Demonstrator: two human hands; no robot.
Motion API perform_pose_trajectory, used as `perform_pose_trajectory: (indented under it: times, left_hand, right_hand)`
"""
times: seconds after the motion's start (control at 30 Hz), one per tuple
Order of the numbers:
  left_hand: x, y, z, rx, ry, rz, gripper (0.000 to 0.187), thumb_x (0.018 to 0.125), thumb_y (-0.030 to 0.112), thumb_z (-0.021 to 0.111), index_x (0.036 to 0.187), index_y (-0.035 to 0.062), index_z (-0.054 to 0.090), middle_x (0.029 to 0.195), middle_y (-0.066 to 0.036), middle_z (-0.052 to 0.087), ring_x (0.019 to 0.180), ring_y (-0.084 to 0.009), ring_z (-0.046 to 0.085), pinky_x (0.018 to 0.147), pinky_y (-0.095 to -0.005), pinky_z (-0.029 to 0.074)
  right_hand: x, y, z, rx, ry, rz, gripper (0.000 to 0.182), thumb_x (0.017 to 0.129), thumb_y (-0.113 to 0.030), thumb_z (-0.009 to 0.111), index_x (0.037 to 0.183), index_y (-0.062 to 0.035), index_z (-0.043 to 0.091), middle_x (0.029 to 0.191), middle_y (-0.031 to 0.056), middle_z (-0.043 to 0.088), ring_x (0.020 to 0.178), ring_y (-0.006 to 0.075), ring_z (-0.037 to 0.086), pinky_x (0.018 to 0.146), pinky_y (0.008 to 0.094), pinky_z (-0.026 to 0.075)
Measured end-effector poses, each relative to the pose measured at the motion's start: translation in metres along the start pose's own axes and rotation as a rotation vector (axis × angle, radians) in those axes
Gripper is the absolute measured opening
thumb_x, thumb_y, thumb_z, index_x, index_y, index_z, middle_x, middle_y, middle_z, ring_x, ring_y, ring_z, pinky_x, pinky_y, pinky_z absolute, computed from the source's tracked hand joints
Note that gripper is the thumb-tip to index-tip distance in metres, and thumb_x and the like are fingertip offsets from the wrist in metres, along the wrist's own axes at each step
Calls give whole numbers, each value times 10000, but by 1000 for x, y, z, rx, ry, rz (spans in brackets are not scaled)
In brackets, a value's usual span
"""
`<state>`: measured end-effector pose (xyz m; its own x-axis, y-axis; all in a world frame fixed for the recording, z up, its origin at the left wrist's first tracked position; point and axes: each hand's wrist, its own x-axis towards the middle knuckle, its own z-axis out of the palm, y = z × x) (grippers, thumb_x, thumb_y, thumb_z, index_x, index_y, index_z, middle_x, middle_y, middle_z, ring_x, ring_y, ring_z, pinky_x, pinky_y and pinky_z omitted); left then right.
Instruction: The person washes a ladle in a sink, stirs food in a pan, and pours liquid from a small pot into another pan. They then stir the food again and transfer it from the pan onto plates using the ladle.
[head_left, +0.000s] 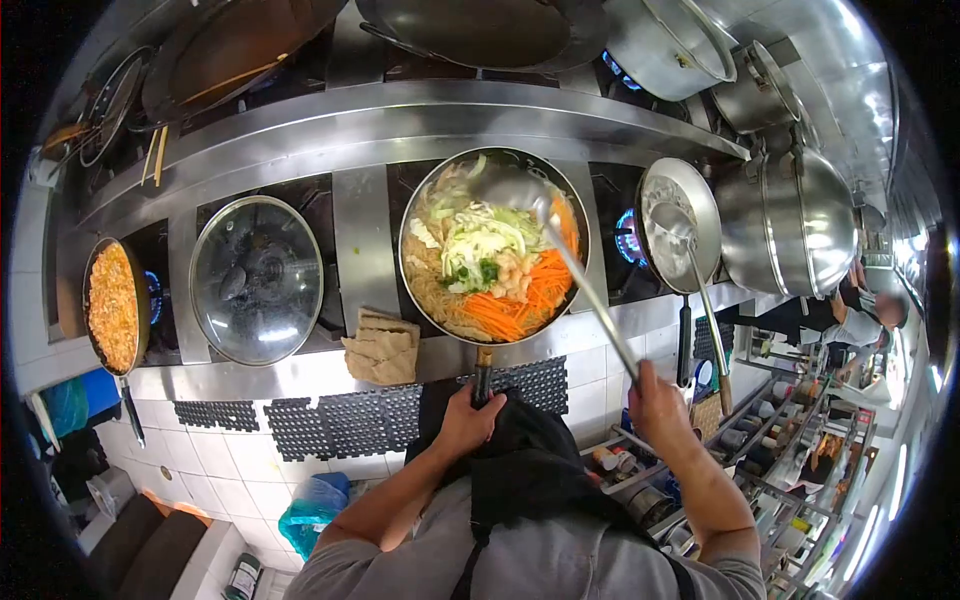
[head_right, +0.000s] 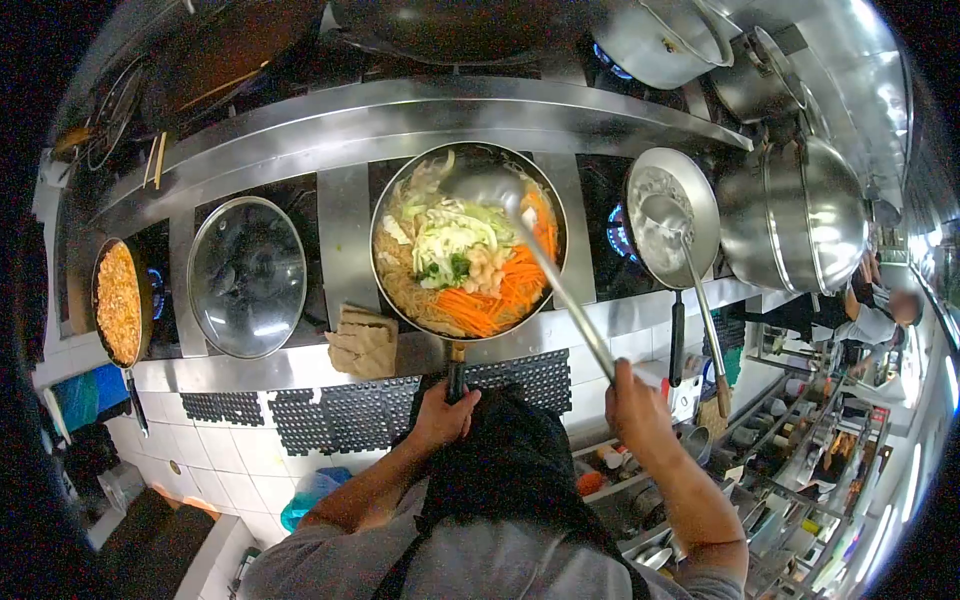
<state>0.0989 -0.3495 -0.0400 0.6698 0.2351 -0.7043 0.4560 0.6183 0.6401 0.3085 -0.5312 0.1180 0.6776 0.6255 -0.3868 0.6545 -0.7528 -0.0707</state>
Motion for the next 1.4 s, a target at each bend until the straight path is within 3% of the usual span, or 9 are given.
perform_pose_trajectory:
  times: [0.5,0.7,0.87,0.97,1.2,1.27,1.33,1.37,1.4]
  left_hand:
    - [5,-17,3,-116,-20,-37,205,933,150,678,865,61,507,551,-7,522,417,-88,497,385,-265,384]
    - [5,-13,2,-112,-32,-57,207,935,154,675,868,63,502,545,-5,514,411,-96,497,384,-272,386]
    - [2,-9,2,-127,-48,-85,219,938,161,675,858,73,492,550,-20,512,405,-111,490,374,-284,387]
    - [-8,15,10,-354,-78,-127,214,940,162,676,873,79,490,566,-26,510,404,-121,481,367,-293,388]
    - [-13,18,15,-374,-60,-126,214,939,161,677,900,78,483,593,-25,503,410,-128,470,372,-297,386]
    - [-14,20,14,-304,-41,-96,217,939,167,676,903,75,483,593,-26,498,413,-129,467,373,-298,382]
    - [-15,22,17,-319,-59,-94,214,942,171,672,910,70,486,591,-26,497,408,-129,457,373,-296,376]
    - [-16,24,18,-321,-44,-78,214,942,171,672,910,70,486,591,-26,497,408,-129,457,373,-296,376]
    - [-19,24,20,-312,-29,-78,215,942,175,671,910,69,487,591,-27,493,408,-129,454,373,-292,369]
  right_hand:
    - [-57,11,53,70,-137,27,376,844,-92,641,1159,-1,456,796,225,623,676,444,627,573,531,502]
    - [-55,12,37,157,-70,-20,366,840,-72,645,1150,-9,461,782,228,633,675,425,652,555,515,510]
    - [-26,5,-15,371,-66,178,217,880,-87,612,1065,-31,512,712,236,610,669,445,641,553,480,490]
    - [-4,15,-40,360,-61,134,197,893,-101,607,1047,-35,503,683,233,602,651,461,630,548,479,481]
    - [-8,26,-3,275,-37,-15,210,912,-108,598,1028,-12,452,648,279,586,645,501,606,528,516,460]
    - [-14,24,-2,290,-49,-37,178,931,-115,585,1017,-31,453,588,197,572,530,423,603,458,467,454]
    - [-11,7,-25,1063,-638,386,102,926,-85,566,970,-69,475,577,92,511,401,228,491,377,378,386]
    - [-7,7,-34,1328,-747,490,61,938,-84,535,949,-105,479,574,-11,418,371,97,382,314,282,306]
    - [-2,16,-38,1328,-752,474,61,938,-84,535,949,-105,479,574,-11,418,371,97,382,314,282,306]
